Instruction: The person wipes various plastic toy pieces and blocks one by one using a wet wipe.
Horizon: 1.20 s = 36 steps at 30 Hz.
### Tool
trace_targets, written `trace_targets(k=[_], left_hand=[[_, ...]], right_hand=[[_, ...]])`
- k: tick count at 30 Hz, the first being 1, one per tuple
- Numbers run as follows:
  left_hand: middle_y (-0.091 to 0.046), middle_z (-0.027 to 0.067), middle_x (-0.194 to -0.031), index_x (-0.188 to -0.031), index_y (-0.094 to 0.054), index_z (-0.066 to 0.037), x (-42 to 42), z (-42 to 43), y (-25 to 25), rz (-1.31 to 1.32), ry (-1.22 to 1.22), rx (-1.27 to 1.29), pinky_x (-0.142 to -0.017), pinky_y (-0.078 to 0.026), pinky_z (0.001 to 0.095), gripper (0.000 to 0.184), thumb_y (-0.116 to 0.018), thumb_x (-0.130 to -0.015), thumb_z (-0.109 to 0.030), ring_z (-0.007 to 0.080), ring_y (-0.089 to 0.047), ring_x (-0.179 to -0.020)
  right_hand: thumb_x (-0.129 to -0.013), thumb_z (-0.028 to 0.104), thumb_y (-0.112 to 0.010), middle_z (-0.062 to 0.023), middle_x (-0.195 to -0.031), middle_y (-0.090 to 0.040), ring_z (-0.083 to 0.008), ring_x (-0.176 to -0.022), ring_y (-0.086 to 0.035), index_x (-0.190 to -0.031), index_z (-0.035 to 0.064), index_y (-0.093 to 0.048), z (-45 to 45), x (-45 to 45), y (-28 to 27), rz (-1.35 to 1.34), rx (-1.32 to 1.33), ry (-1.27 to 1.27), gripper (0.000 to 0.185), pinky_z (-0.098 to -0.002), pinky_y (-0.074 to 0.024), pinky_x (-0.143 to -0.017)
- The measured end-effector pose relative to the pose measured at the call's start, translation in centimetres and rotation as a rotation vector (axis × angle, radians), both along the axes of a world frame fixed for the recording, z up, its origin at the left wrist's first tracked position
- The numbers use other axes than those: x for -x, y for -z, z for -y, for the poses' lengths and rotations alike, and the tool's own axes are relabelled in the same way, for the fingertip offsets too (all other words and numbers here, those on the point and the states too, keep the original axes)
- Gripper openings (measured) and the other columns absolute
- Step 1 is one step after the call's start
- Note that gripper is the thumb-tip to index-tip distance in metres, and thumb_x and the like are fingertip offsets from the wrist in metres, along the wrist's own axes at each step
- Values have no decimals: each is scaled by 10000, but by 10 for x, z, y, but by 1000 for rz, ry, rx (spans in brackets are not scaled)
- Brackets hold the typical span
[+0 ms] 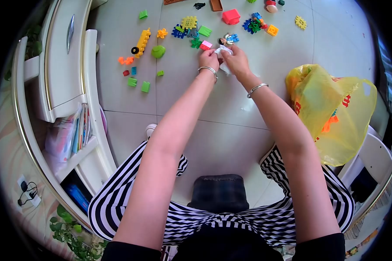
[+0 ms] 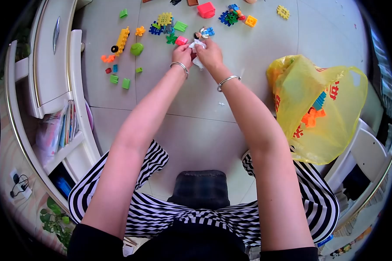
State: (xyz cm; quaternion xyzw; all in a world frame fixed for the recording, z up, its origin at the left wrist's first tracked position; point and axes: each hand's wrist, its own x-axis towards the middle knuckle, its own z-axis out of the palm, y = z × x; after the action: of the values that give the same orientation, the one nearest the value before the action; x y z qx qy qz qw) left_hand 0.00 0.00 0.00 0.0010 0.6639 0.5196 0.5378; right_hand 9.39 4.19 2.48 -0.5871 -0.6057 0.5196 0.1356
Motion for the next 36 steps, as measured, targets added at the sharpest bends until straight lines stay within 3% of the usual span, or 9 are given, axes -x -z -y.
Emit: trace_targets(k=[2,5,8,15,19,21,25,29,36], left_hand=[[-625,87,-913,-1084,-570,-11,-9,8,-12,19,36,29,-655,-539,296,201,-483,-911,-67,189,-635,-773],[-618,80,-944,-1104,-556,-27,0,9,-35,73,38,-40,-686,-534,319,212,-489,-908,-74,183,-627,-832],[-607,63,-968,-1124,-536,-56,0,30,-101,232,80,-79,-743,-519,331,227,-506,-900,-80,168,-610,-871],[-599,45,-961,-1138,-519,-93,16,74,-240,447,231,-328,-810,-499,309,215,-488,-924,-95,148,-590,-852],[-597,48,-970,-1110,-521,-98,10,115,-335,473,236,-400,-815,-503,309,176,-477,-941,-124,156,-589,-872],[-593,48,-975,-1090,-522,-105,4,140,-366,478,225,-405,-812,-503,316,156,-474,-943,-130,161,-587,-869],[-586,40,-1005,-1121,-519,-106,-15,183,-393,498,204,-449,-836,-492,313,183,-463,-951,-147,159,-569,-913],[-571,31,-1009,-1152,-515,-107,-28,203,-392,549,227,-476,-808,-484,296,208,-453,-958,-148,146,-557,-890],[-583,12,-962,-1152,-511,-100,-22,200,-381,539,238,-503,-781,-487,282,209,-450,-958,-147,123,-568,-860]], right_hand=[[-793,283,-619,-173,-901,-672,-298,-839,-654,-1005,34,-624,14,-7,-6,-42,160,138,327,-381,-499,-744],[-798,270,-613,-193,-891,-665,-296,-819,-655,-997,12,-618,16,3,-29,-37,20,121,326,-370,-499,-727],[-805,262,-611,-173,-889,-666,-255,-796,-654,-1001,-7,-613,20,-10,-62,-97,56,68,333,-350,-499,-710],[-820,279,-619,-70,-820,-634,-131,-719,-601,-977,9,-615,36,-41,-255,-299,82,-114,313,-272,-474,-625],[-872,290,-599,6,-771,-566,-58,-697,-504,-956,49,-595,75,-70,-355,-286,6,-215,255,-213,-399,-577],[-887,263,-584,19,-751,-557,-44,-666,-488,-949,45,-586,100,-82,-380,-342,-197,-325,227,-209,-391,-568],[-838,221,-635,-15,-698,-569,-67,-643,-511,-906,25,-580,155,-90,-398,-498,-302,-302,215,-237,-421,-571],[-832,215,-639,-26,-709,-575,-75,-646,-516,-914,23,-574,171,-87,-377,-540,-373,-319,218,-243,-425,-578],[-830,188,-633,-32,-687,-574,-63,-585,-474,-923,37,-574,158,-96,-386,-451,-400,-212,187,-236,-399,-524]])
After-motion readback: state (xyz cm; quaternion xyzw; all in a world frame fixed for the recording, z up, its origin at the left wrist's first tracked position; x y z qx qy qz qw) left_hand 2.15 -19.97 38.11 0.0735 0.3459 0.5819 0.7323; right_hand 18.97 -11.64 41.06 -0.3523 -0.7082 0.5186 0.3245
